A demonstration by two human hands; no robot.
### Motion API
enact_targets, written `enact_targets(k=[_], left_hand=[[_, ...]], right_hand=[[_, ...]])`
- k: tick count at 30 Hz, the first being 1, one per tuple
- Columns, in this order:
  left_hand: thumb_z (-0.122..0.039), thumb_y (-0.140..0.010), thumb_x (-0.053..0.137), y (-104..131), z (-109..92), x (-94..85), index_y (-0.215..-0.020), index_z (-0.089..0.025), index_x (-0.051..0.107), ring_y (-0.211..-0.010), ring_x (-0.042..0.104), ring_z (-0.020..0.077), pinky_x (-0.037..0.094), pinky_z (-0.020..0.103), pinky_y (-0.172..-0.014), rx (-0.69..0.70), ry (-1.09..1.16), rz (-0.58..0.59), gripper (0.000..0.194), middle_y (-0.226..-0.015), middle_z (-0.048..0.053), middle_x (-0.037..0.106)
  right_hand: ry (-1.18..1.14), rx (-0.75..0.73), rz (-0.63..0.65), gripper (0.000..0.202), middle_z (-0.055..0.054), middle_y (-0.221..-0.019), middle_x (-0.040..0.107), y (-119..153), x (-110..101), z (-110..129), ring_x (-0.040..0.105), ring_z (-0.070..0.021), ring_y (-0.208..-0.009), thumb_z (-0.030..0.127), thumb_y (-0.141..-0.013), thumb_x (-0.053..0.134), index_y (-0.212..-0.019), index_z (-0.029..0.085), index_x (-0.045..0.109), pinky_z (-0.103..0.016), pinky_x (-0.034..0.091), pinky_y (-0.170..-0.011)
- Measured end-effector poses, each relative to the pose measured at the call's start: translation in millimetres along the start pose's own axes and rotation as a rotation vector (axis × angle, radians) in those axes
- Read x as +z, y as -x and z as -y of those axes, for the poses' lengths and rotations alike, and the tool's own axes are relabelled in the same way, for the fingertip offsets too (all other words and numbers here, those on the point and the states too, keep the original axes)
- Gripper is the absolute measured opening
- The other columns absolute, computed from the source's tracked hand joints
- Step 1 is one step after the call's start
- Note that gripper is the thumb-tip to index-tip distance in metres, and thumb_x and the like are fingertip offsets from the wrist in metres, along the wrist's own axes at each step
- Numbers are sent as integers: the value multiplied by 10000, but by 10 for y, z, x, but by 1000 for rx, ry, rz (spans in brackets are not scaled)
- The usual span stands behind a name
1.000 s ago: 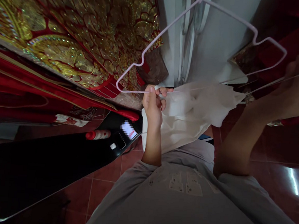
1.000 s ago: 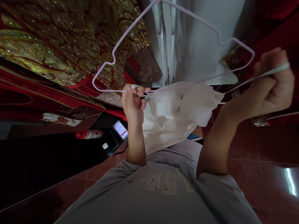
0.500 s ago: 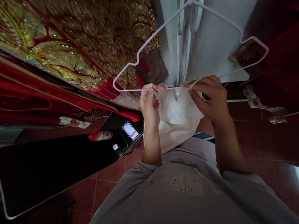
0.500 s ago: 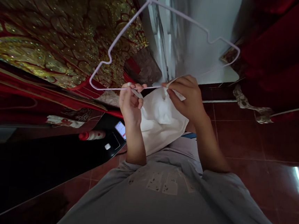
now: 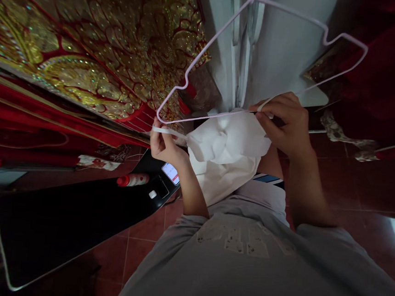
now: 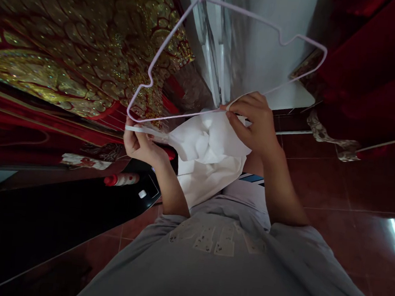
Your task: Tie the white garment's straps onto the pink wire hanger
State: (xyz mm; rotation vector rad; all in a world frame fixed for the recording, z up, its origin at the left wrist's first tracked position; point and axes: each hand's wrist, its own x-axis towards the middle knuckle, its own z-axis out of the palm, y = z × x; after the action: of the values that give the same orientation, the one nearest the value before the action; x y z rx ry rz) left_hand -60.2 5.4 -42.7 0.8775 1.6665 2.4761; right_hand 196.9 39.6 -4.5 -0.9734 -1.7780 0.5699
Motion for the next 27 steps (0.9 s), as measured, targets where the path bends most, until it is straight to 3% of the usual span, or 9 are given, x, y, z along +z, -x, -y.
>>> enact_targets(k=[2,4,10,14,19,27], left_hand=[[-292,-890,665,-30,-30,-11,-972,-218,751,-996,688,154,539,259,-789,57,50,65,140,-1067,38,753],[-311,-877,713,-64,-77,-1,-1042,-245,743,-1081,684,175,550,285,-846,88,107,164,180,-1121,32,737],[-364,-797,832,-233,-296,119,-1031,-270,721,-938,664,174,544,335,-871,133,20,450,276,-1005,4,650],[-291,-794,846,-328,-463,226,-1029,-251,711,-890,626,179,522,342,-889,77,-16,620,274,-879,-6,594],[-213,-742,882,-404,-583,280,-918,-233,664,-973,637,196,536,301,-858,-110,-19,655,281,-872,-1,601],[-257,-725,916,-442,-668,293,-911,-238,631,-1079,601,219,521,328,-917,-153,-17,801,341,-980,-4,663]], right_hand=[[26,-15,0,82,13,-891,759,-14,3,4,678,-216,-880,392,-897,684,-863,358,749,-536,490,-1053],[52,-33,-8,114,17,-874,753,-20,5,9,675,-210,-865,401,-912,661,-857,352,747,-529,498,-1039],[61,-7,26,131,11,-881,754,1,-38,11,661,-218,-870,445,-896,673,-903,351,762,-541,499,-1041],[67,30,39,110,10,-879,749,3,-72,0,655,-230,-895,459,-871,703,-876,364,759,-554,487,-1064],[98,4,9,148,-6,-875,736,-7,-56,-16,648,-232,-907,449,-897,665,-872,337,759,-555,472,-1075],[104,-36,-5,124,-10,-882,740,16,-17,-45,654,-240,-913,400,-902,657,-894,341,765,-573,481,-1056]])
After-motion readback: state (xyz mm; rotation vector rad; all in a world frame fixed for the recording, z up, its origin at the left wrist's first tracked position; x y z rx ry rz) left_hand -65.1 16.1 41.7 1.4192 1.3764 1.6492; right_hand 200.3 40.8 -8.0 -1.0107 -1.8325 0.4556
